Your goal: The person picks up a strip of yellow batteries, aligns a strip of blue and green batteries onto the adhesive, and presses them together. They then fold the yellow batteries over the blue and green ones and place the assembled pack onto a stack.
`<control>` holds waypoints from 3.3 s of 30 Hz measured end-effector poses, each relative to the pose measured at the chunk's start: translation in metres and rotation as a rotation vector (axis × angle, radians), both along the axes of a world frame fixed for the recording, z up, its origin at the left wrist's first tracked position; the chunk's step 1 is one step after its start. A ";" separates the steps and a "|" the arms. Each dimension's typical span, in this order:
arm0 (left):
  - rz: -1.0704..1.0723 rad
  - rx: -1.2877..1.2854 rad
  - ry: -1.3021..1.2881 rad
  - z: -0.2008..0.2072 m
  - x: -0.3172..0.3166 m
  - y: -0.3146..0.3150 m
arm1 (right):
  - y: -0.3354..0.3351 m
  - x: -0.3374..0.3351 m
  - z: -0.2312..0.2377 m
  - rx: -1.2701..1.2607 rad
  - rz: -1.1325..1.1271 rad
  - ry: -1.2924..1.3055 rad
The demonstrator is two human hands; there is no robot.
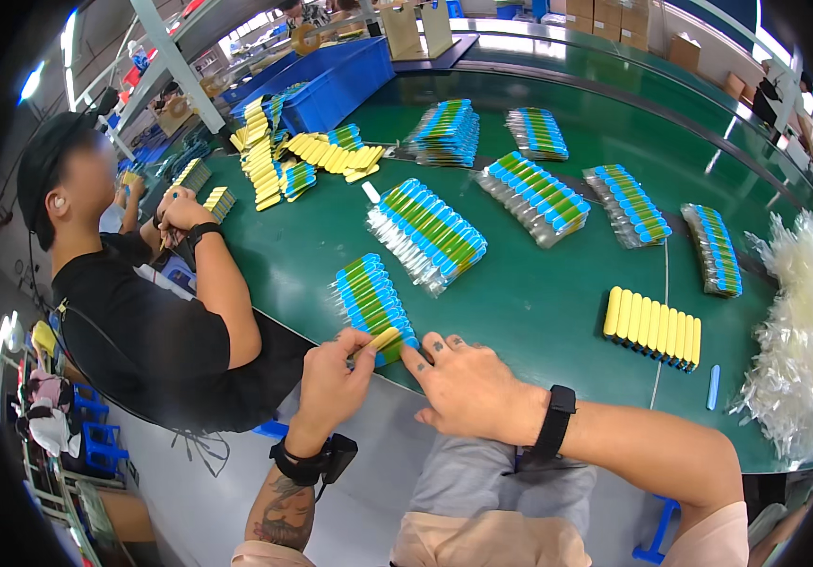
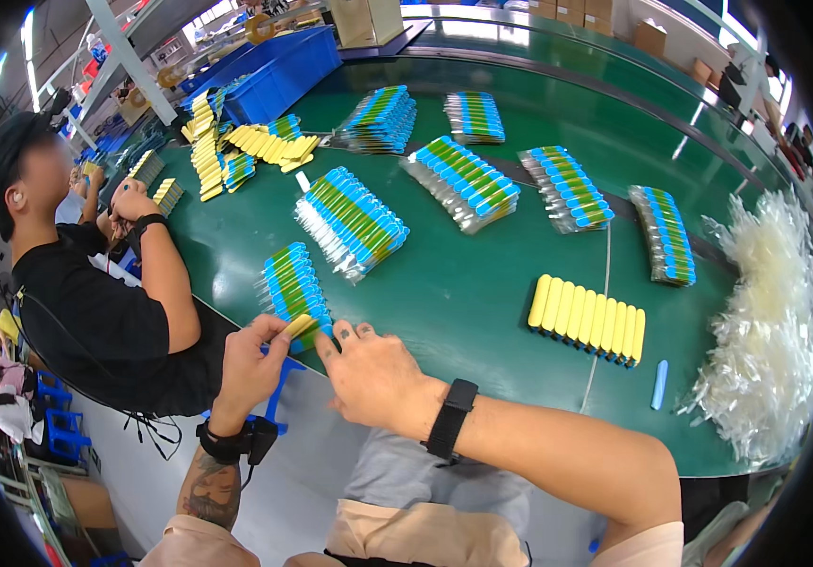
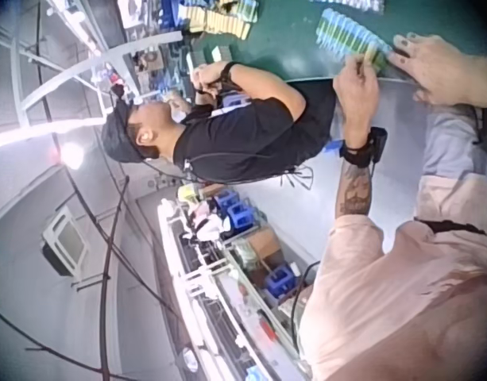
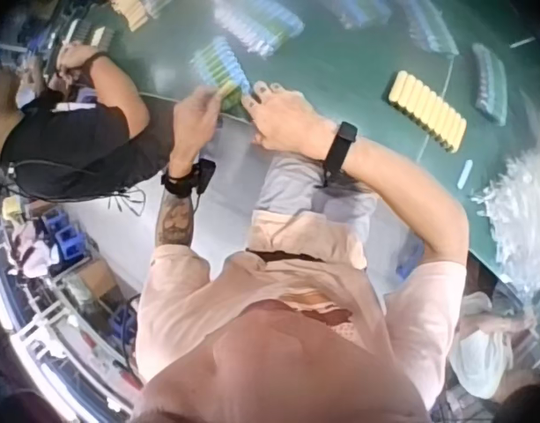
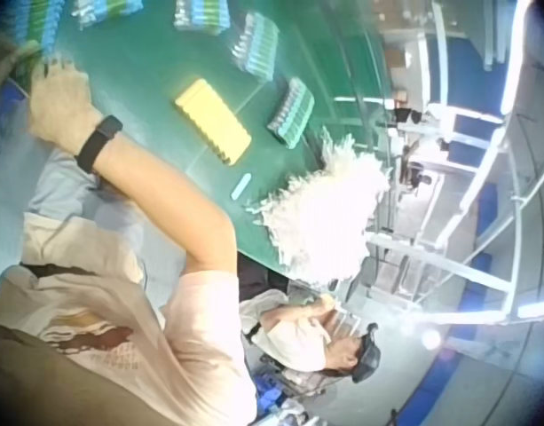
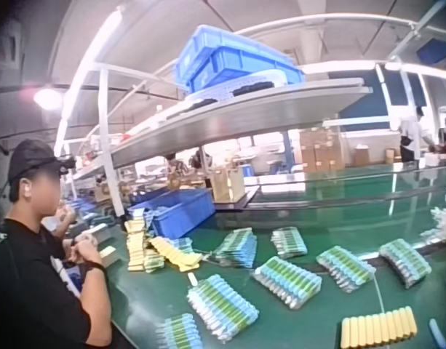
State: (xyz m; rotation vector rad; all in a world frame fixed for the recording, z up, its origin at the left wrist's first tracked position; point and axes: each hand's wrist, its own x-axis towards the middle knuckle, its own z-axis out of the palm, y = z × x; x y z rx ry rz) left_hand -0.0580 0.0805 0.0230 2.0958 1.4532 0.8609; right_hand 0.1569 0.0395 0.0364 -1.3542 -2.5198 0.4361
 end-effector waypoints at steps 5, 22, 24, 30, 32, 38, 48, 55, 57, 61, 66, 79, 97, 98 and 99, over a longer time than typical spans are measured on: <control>0.083 -0.069 -0.218 0.000 -0.005 0.008 | 0.001 -0.004 0.003 -0.028 0.000 -0.072; 0.353 0.441 -0.880 0.040 -0.038 -0.037 | -0.022 -0.002 0.037 -0.200 -0.003 0.168; 0.319 0.469 -0.644 0.015 -0.009 -0.078 | -0.049 -0.002 0.044 -0.260 0.073 0.672; -0.029 0.720 -0.440 -0.020 0.054 -0.132 | -0.099 0.004 0.037 -0.458 -0.067 0.809; -0.222 0.680 -0.380 -0.022 0.053 -0.144 | -0.108 0.011 0.047 -0.447 -0.109 0.890; -0.570 0.566 -0.348 -0.010 0.077 -0.158 | -0.143 0.068 0.045 -0.399 -0.257 0.941; -0.796 -0.231 -0.219 0.052 0.100 -0.117 | -0.165 0.137 0.073 -0.707 0.094 0.770; -0.826 -0.911 -0.434 0.011 0.118 -0.117 | -0.209 0.201 0.072 -0.489 -0.307 0.900; -0.942 -0.423 -0.390 0.011 0.139 -0.113 | -0.221 0.211 0.066 -0.461 -0.375 0.856; -0.996 0.046 -0.097 0.017 0.154 -0.090 | -0.227 0.220 0.057 -0.188 -0.356 0.517; -0.953 0.465 0.041 0.010 0.181 -0.069 | -0.227 0.232 0.039 0.192 -0.259 0.080; -1.064 0.505 0.333 -0.006 0.180 -0.058 | -0.226 0.235 0.021 0.054 -0.281 -0.018; -0.750 -0.339 -0.523 -0.010 0.188 -0.055 | -0.189 0.267 0.025 0.010 -0.752 -0.492; -0.736 -0.338 -0.528 -0.011 0.187 -0.054 | -0.192 0.261 0.027 -0.013 -0.727 -0.500; -0.728 -0.371 -0.560 -0.013 0.188 -0.054 | -0.193 0.255 0.029 -0.035 -0.703 -0.507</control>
